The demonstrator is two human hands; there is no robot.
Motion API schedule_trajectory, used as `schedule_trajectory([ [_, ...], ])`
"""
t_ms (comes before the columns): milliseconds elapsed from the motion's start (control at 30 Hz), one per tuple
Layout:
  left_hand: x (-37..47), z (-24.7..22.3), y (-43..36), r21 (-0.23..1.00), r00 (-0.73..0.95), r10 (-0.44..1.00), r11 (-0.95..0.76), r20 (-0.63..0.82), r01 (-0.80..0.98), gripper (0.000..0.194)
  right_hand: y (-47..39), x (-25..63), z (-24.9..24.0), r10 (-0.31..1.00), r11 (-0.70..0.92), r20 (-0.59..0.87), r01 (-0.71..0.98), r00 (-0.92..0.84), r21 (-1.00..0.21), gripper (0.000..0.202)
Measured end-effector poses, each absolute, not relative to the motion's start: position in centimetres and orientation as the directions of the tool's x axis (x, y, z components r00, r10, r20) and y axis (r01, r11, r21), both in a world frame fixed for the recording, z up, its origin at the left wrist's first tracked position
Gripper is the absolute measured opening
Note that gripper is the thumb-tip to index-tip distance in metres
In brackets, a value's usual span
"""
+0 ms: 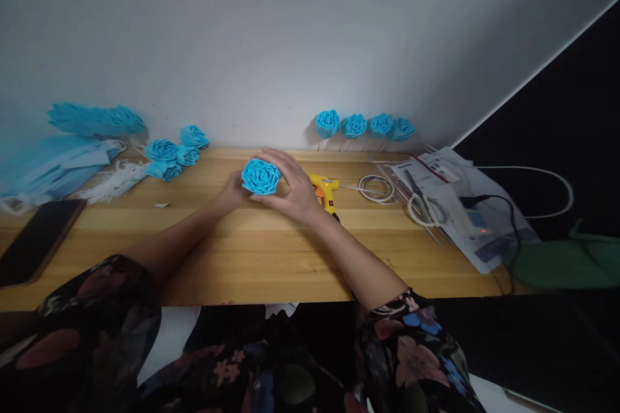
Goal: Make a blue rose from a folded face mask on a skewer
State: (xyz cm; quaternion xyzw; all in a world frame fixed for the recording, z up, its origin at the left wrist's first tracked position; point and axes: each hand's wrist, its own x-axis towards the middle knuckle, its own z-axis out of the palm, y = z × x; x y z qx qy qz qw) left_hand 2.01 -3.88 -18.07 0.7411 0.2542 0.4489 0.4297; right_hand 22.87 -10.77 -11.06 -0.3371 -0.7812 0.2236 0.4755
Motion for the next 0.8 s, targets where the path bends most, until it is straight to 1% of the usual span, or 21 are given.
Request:
schedule_trajectory([
  [133, 2.1, -18.3, -3.7, 0.848, 0.462, 0.754, -0.530, 0.467, 0.007, 0.042, -10.9, 22.8, -10.8, 0.758, 0.652, 0.587, 0.357, -0.285, -0.669, 0.075],
  [333, 2.1, -18.5, -3.9, 0.841, 0.433, 0.754, -0.540, 0.494, -0.018, 0.043, -10.7, 22.8, -11.0, 0.745, 0.667, 0.603, 0.362, -0.286, -0.652, 0.070],
  [400, 2.0, -18.4, -3.8, 0.841, 0.423, 0.757, -0.541, 0.499, -0.024, 0.045, -10.5, 22.9, -11.0, 0.728, 0.685, 0.605, 0.351, -0.322, -0.638, 0.081],
  [500, 1.6, -18.4, -3.5, 0.844, 0.410, 0.765, -0.536, 0.496, -0.019, 0.048, -10.2, 23.0, -11.0, 0.726, 0.685, 0.579, 0.327, -0.369, -0.651, 0.115],
  [567, 1.5, -18.4, -3.2, 0.850, 0.404, 0.776, -0.527, 0.484, -0.004, 0.051, -10.1, 23.0, -11.1, 0.748, 0.659, 0.543, 0.328, -0.381, -0.677, 0.128],
  [667, 1.4, -18.6, -2.8, 0.866, 0.378, 0.802, -0.501, 0.462, 0.004, 0.053, -9.8, 23.0, -11.5, 0.771, 0.630, 0.511, 0.342, -0.381, -0.697, 0.131],
  [800, 1.6, -19.1, -2.2, 0.885, 0.357, 0.825, -0.465, 0.438, -0.009, 0.052, -9.4, 22.8, -12.1, 0.765, 0.638, 0.520, 0.340, -0.380, -0.691, 0.124],
])
